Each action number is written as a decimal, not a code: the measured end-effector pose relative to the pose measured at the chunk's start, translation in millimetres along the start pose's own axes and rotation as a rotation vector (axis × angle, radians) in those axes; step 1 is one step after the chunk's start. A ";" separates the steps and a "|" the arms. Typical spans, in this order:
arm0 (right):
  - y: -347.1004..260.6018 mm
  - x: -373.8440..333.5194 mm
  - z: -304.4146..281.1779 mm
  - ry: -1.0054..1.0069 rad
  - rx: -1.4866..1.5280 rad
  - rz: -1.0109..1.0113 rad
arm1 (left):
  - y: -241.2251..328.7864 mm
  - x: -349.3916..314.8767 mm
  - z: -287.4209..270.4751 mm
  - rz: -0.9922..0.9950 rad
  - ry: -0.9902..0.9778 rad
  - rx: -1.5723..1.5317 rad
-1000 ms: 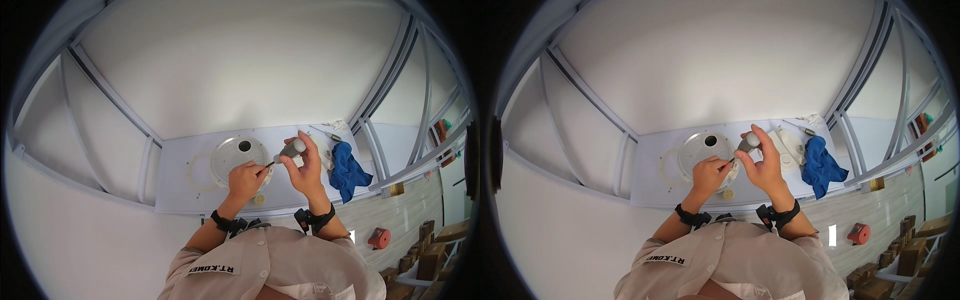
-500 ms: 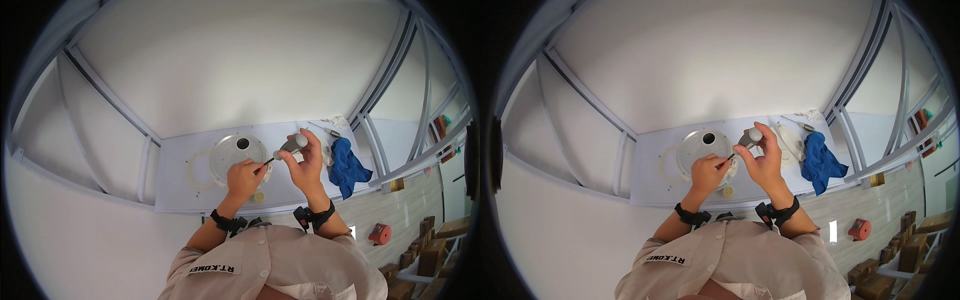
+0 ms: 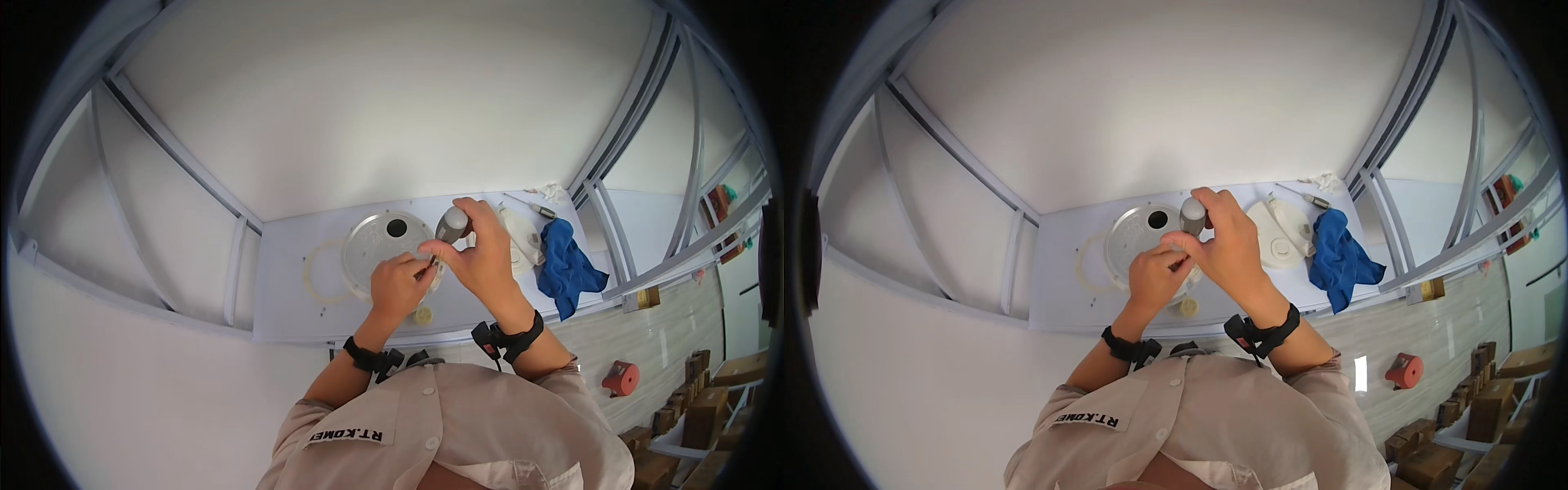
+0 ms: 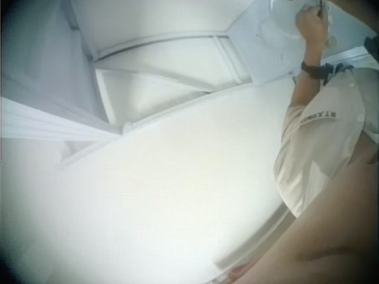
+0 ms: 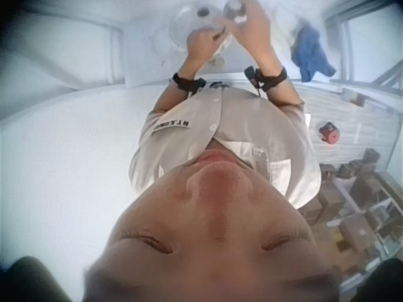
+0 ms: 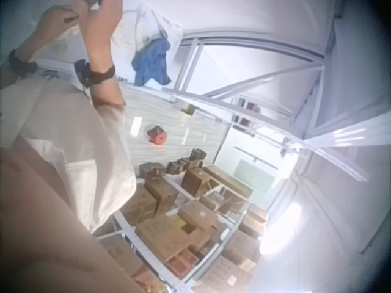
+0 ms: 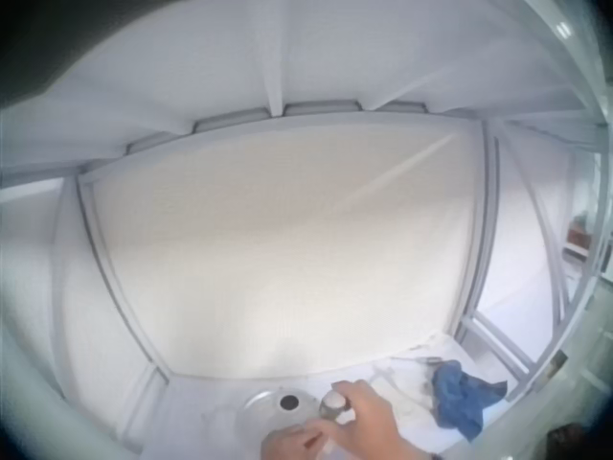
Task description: The person uses a screwdriver to remove screws from a white circular appliance component, then flips it over and continues unscrewing additional fasteners. They handle the component and a separate lid, placing parts on the work surface.
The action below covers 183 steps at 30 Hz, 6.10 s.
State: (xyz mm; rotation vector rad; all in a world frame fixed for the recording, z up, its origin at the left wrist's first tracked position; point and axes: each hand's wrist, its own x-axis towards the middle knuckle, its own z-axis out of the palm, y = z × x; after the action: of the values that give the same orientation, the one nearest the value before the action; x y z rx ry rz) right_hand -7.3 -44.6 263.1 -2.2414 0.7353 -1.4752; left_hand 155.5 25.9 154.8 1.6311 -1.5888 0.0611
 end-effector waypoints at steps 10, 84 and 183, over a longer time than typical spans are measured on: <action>-3.6 7.3 0.4 -0.037 0.095 0.017 | 0.5 -1.9 -5.3 -0.009 -0.055 -0.017; -9.0 7.7 -11.1 0.002 0.192 -0.209 | 5.7 4.8 -13.6 -0.087 -0.204 0.032; -14.4 14.3 -23.7 -0.065 0.279 -0.158 | -8.5 15.3 -22.1 -0.014 -0.218 -0.069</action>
State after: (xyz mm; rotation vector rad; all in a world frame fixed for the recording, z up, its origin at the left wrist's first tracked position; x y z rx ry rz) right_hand -21.2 -42.0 290.8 -2.1592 0.3155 -1.4657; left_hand 176.7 25.0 173.3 1.6398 -1.7225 -0.1830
